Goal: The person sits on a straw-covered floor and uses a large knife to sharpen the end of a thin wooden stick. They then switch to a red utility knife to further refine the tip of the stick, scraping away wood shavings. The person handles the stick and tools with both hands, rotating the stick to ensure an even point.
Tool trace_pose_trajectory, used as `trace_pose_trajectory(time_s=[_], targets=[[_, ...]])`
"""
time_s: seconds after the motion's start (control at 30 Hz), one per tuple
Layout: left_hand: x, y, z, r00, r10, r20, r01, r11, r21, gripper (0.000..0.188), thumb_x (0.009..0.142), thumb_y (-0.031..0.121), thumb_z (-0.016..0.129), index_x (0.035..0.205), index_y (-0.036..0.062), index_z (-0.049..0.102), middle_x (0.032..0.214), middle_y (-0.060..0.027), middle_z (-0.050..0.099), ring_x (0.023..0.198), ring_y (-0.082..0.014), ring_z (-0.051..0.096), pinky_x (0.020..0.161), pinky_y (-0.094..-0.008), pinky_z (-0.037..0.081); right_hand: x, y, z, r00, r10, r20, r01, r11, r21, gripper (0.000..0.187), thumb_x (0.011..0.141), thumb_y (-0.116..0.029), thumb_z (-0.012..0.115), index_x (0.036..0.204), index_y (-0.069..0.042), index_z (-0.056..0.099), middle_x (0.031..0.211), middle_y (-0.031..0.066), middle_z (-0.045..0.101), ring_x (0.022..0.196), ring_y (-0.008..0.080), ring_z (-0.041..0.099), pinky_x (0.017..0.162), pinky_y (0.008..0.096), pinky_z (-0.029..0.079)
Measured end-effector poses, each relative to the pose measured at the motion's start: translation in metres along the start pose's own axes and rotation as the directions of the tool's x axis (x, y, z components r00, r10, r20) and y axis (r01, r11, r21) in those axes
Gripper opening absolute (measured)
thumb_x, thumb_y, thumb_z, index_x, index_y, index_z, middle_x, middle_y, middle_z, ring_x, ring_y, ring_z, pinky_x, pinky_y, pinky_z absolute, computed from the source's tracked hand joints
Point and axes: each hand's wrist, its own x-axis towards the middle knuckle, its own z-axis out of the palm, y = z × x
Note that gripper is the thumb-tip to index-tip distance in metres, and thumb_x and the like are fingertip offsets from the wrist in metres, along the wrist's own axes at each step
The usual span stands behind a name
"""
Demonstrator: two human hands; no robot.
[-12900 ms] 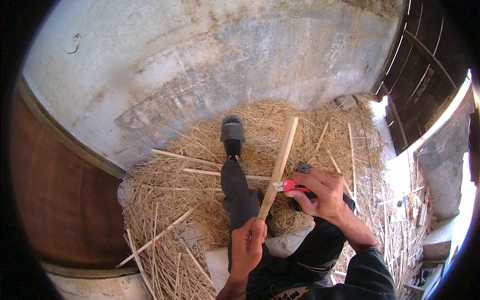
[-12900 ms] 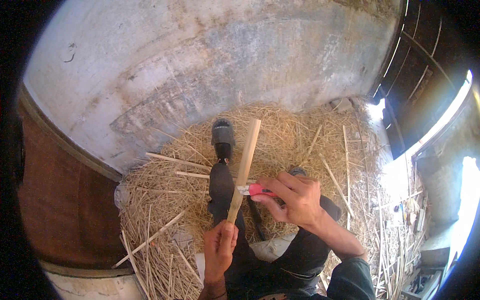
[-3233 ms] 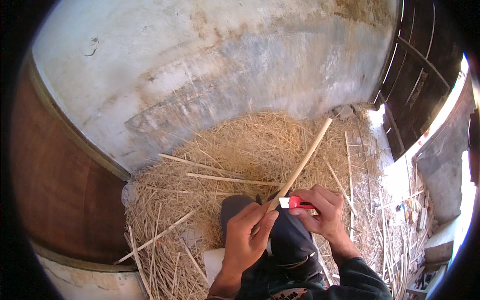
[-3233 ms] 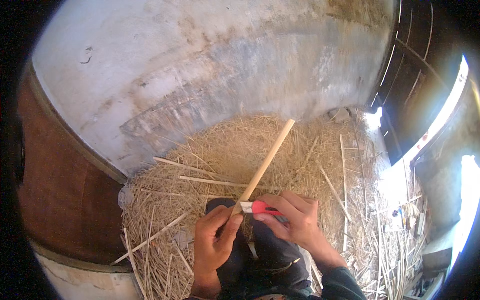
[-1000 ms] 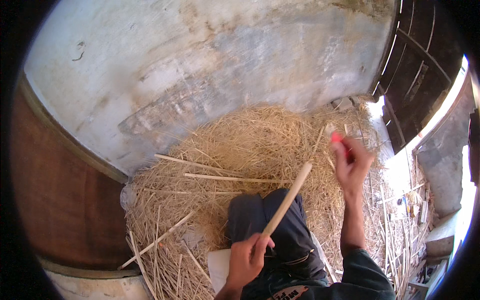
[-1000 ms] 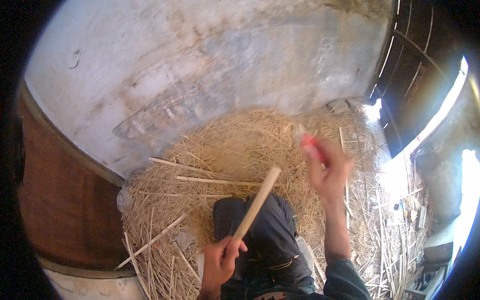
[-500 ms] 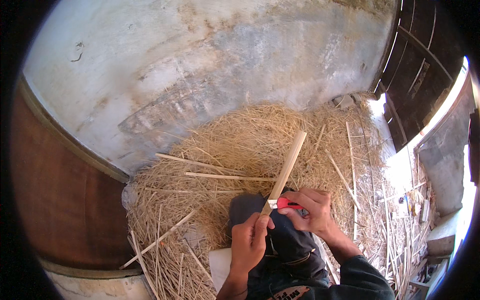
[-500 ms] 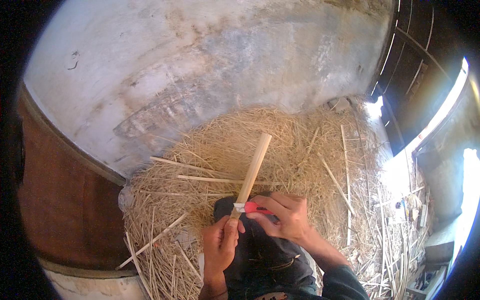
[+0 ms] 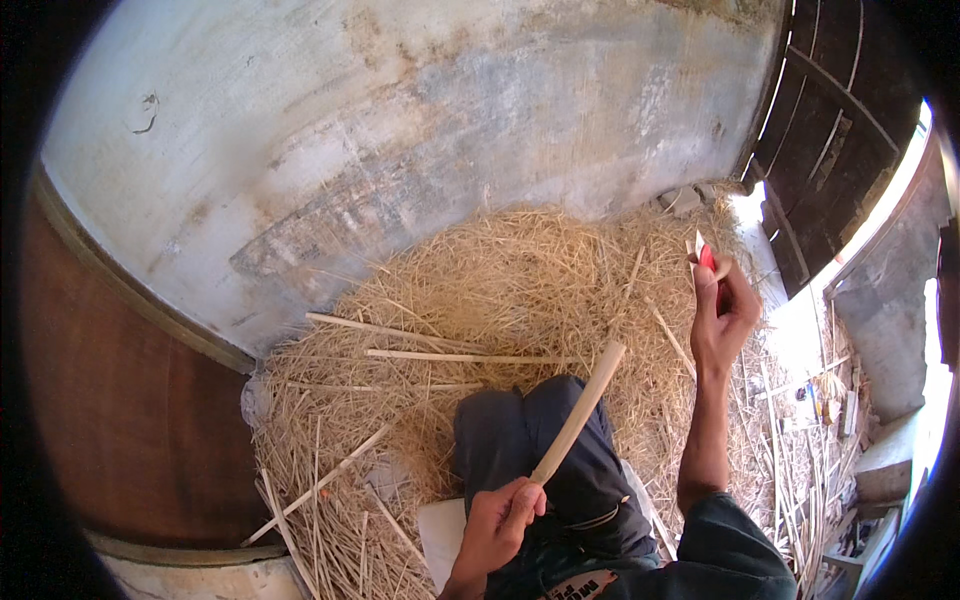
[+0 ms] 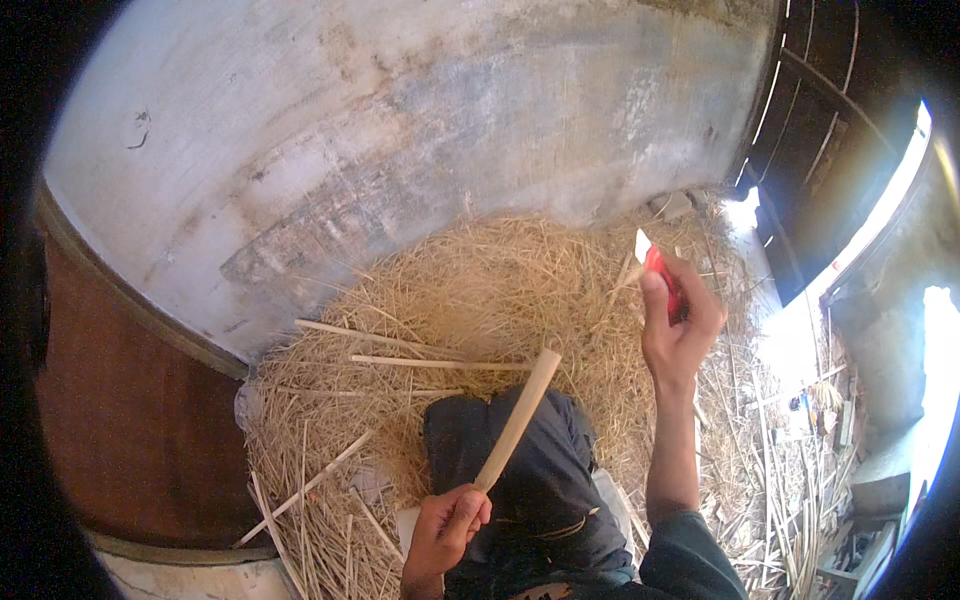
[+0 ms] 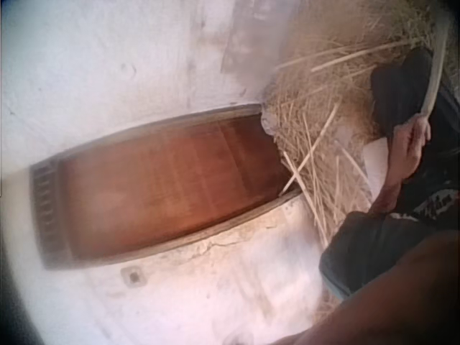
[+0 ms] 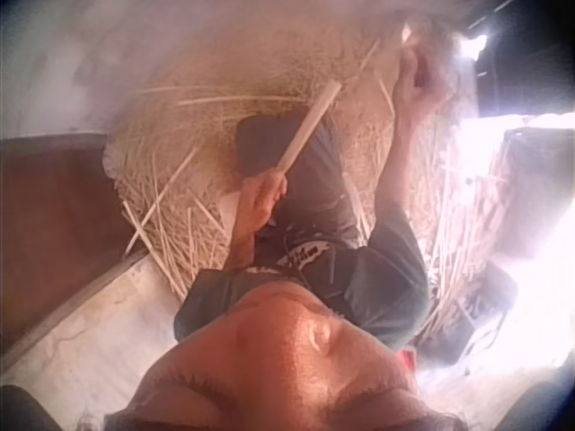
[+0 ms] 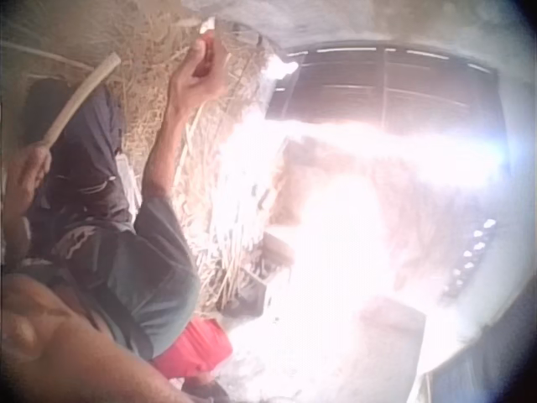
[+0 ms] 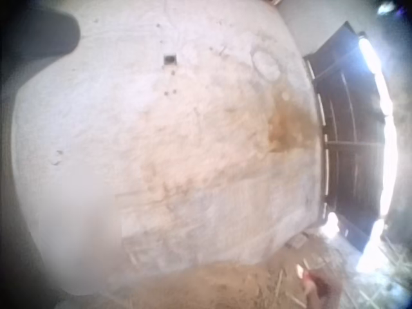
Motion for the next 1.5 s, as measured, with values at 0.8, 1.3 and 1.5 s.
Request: trace_pose_trajectory(time_s=[0.8, 1.3, 1.5], targets=[[0.03, 0.01, 0.001, 0.981, 0.097, -0.169, -0.076, 0.989, 0.125, 0.042, 0.111, 0.033, 0.049, 0.079, 0.0067, 0.056, 0.066, 0.0046, 0.044, 0.059, -0.0031, 0.036, 0.054, -0.0241, 0.027, -0.063, -0.026, 0.02, 0.825, -0.443, 0.351, 0.397, 0.896, 0.198, 0.017, 0.084, -0.019, 0.082, 0.097, -0.009, 0.079, 0.077, 0.0053, 0.072, 0.055, 0.0175, 0.064, 0.05, 0.0303, 0.049], [0.041, 0.031, 0.008, 0.936, 0.248, -0.251, -0.141, 0.915, 0.379, 0.024, 0.106, 0.018, 0.059, 0.092, -0.0002, 0.065, 0.065, -0.0078, 0.059, 0.052, -0.0096, 0.051, 0.051, -0.0281, 0.041, -0.097, -0.043, 0.017, 0.761, -0.359, 0.54, 0.26, 0.932, 0.253, 0.028, 0.076, -0.023, 0.088, 0.099, -0.012, 0.077, 0.076, 0.0002, 0.068, 0.057, 0.0179, 0.066, 0.051, 0.0311, 0.052], [0.046, 0.028, 0.014, 0.9, 0.365, -0.239, -0.23, 0.862, 0.452, 0.022, 0.107, 0.019, 0.058, 0.099, -0.0003, 0.066, 0.075, -0.0106, 0.069, 0.056, -0.0181, 0.062, 0.053, -0.0306, 0.045, -0.099, -0.044, 0.018, 0.773, -0.345, 0.533, 0.26, 0.938, 0.229, 0.029, 0.076, -0.024, 0.088, 0.099, -0.013, 0.077, 0.072, -0.0012, 0.065, 0.055, 0.0182, 0.064, 0.049, 0.0316, 0.051]])
